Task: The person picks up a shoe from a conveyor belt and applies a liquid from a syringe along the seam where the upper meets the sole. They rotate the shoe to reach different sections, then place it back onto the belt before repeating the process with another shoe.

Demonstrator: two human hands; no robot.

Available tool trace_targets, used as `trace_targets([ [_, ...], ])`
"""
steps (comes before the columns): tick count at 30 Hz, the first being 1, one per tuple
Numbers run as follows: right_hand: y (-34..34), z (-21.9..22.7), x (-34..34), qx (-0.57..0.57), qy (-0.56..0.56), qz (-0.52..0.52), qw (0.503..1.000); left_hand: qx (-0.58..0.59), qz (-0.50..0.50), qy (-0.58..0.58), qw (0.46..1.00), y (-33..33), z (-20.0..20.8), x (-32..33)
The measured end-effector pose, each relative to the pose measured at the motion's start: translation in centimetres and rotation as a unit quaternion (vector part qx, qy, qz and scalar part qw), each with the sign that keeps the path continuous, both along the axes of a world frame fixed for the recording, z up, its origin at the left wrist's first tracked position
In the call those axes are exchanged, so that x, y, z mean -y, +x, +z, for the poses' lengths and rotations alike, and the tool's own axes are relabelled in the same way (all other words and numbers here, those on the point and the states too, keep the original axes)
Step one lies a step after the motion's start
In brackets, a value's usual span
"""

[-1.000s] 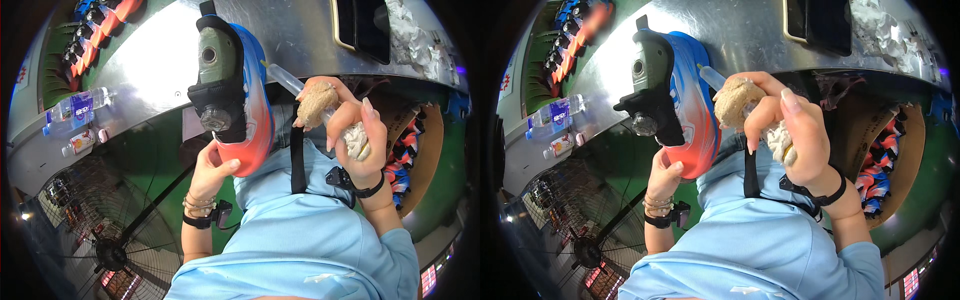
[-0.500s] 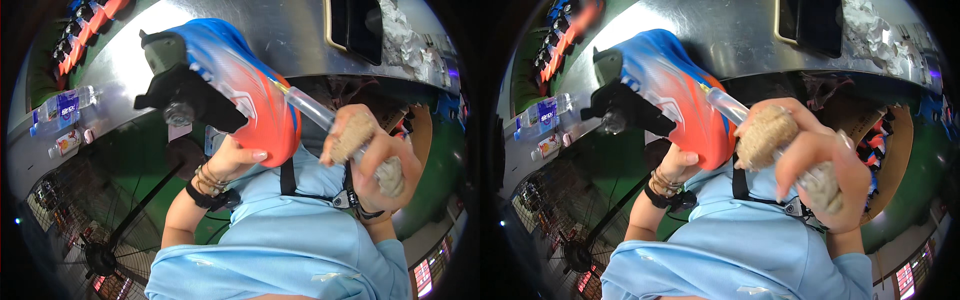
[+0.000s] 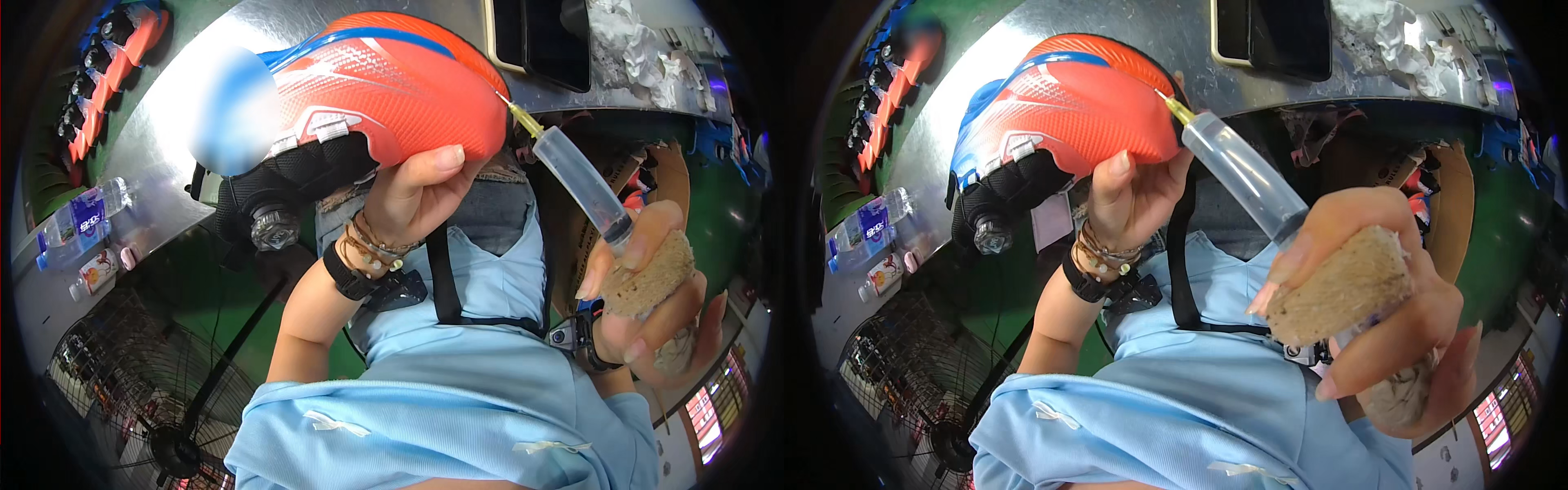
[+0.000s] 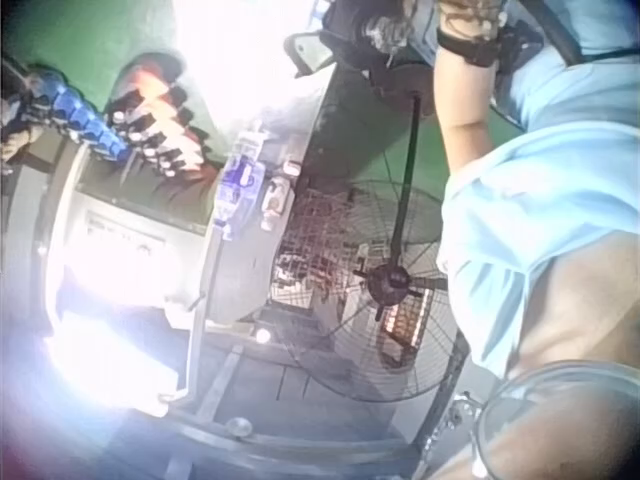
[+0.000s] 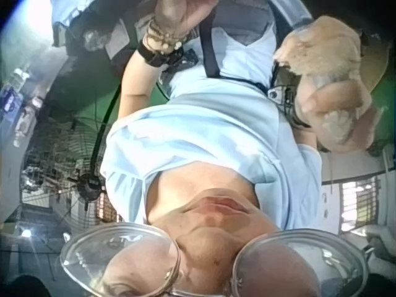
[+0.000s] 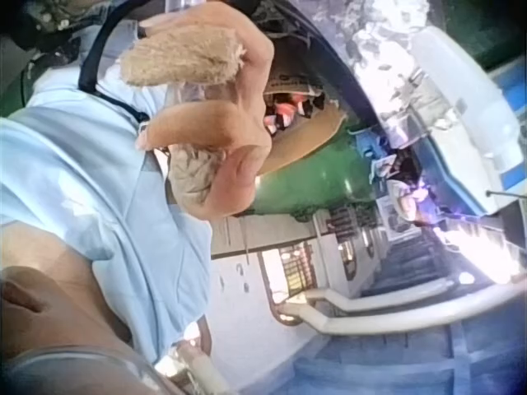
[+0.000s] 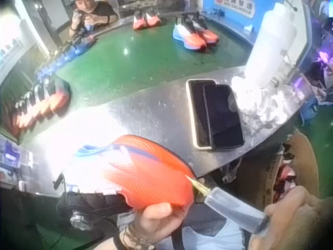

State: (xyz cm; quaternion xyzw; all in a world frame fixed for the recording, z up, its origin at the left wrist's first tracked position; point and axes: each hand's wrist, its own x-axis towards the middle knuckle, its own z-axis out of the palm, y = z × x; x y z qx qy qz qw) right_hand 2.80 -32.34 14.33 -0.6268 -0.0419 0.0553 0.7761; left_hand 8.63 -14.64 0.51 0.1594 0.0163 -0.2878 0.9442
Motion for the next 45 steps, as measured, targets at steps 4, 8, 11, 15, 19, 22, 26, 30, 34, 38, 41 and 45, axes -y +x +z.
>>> trace_targets([
  [4,0.0,-0.1,0.4,0.007,-0.078,0.02,0.997,0.011,0.003,0.028,1.0,0.8,0.1,0.6],
  [8,-0.1,-0.6,0.0,0.019,-0.06,0.006,0.998,0.017,0.027,0.053,0.998,1.6,0.5,1.1],
  [11,-0.3,-0.8,-0.5,0.032,-0.049,-0.015,0.998,0.042,0.022,0.054,0.997,2.3,0.2,1.6],
  [15,-0.3,-0.6,-2.2,0.035,-0.032,-0.049,0.998,0.024,0.077,0.031,0.996,2.5,0.9,2.0],
  [19,-0.4,-1.5,-2.3,0.076,-0.002,-0.035,0.997,-0.09,0.094,0.031,0.991,2.3,4.4,1.7],
  [22,-0.3,-2.6,-2.7,0.155,0.008,-0.036,0.987,-0.122,0.095,0.057,0.986,2.3,6.7,1.3],
  [26,-0.7,-2.8,-2.8,0.163,-0.027,-0.019,0.986,-0.168,0.121,0.106,0.973,2.4,8.3,1.1],
  [30,-0.3,-3.4,-2.4,0.202,-0.05,-0.008,0.978,-0.165,0.121,0.122,0.971,2.7,9.0,0.8],
  [34,0.0,-3.6,-2.0,0.223,-0.041,0.033,0.973,-0.185,0.094,0.083,0.975,2.9,8.9,0.1],
  [38,0.6,-4.5,-1.4,0.316,-0.013,0.012,0.949,-0.175,0.105,0.105,0.973,3.9,9.5,0.1],
  [41,0.1,-3.4,-0.9,0.231,-0.071,-0.1,0.965,-0.147,0.052,0.182,0.971,7.3,8.0,-2.8],
  [45,1.1,-3.0,0.7,0.148,-0.13,-0.165,0.966,-0.014,0.187,0.232,0.955,15.7,5.7,-11.1],
])
